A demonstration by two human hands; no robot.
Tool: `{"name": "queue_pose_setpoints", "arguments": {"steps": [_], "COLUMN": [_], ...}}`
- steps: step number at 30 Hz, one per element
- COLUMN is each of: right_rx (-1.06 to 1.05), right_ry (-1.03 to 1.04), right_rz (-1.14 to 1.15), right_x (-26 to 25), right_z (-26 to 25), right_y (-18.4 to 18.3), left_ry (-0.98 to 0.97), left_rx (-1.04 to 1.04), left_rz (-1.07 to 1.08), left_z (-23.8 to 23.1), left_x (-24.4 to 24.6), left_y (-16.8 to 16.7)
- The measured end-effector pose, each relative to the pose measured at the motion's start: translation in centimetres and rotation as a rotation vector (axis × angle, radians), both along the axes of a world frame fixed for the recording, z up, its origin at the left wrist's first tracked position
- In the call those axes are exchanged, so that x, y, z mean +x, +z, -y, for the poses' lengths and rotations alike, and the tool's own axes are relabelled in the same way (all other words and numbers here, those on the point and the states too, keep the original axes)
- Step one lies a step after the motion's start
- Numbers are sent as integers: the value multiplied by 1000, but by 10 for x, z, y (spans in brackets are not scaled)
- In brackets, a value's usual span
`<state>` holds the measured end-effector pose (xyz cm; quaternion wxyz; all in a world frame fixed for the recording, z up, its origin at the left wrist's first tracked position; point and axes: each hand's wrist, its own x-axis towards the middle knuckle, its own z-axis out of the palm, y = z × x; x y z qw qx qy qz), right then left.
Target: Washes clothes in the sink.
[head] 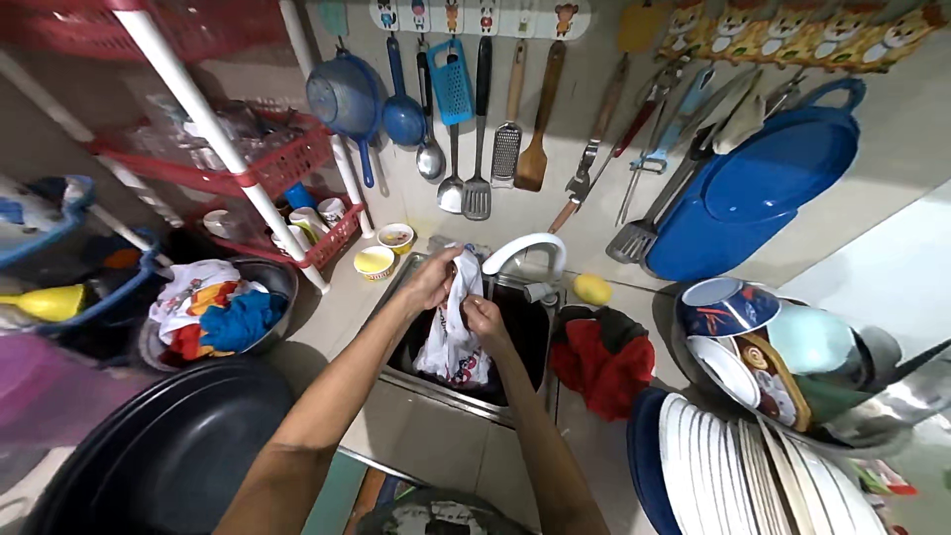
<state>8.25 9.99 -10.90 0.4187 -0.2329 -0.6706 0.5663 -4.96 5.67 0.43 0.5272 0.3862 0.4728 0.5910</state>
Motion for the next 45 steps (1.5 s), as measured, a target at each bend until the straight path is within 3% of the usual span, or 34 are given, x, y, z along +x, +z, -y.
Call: {"name": "queue_pose_setpoints", "arguments": {"steps": [2,5,7,9,12,15,17,18,20,27,29,31,34,36,37,40,42,45], "right_rx": [162,106,63,43,137,121,114,141,213,119,135,265,599,620,591,479,331,127], "right_ry": [-32,-27,38,112,8,-95,-93,-98,-110,-134,-164,-207,-96,11,35,186,188,-22], "right_rz": [391,743,702,467,246,1,-76,-92,-102,-294,-291,-92,651,1057,1139,1063,757,204], "right_x": [0,-3,-6,-7,3,7,13,14,10,-6,-9,-15,-17,-19,-18,-10,-1,2], "right_z": [-4,1,4,11,15,-11,-19,-21,-23,-26,-31,-39,-44,-31,-24,-19,-10,8], "right_y": [10,26,34,45,92,147,191,211,244,290,285,265,229,204,190,148,119,81], "left_ry": [75,160,171,222,372,604,605,559,363,-200,-302,-357,-353,-258,-205,-46,42,56], "left_rx": [71,153,189,225,384,475,519,555,488,-90,-120,-164,-275,-285,-283,-244,-117,19], "left_rz": [73,213,279,340,267,-113,-616,-887,-1227,-1734,-1719,-1575,-1240,-1022,-951,-825,-708,-490], "left_z": [5,9,6,1,-7,-2,14,16,20,25,31,35,38,37,35,21,6,-1], "left_x": [1,-4,-8,-14,-30,-46,-57,-64,-66,-61,-58,-52,-48,-53,-56,-63,-72,-58], "left_y": [17,31,27,21,2,-28,-63,-81,-105,-168,-167,-158,-138,-127,-119,-94,-86,-38]}}
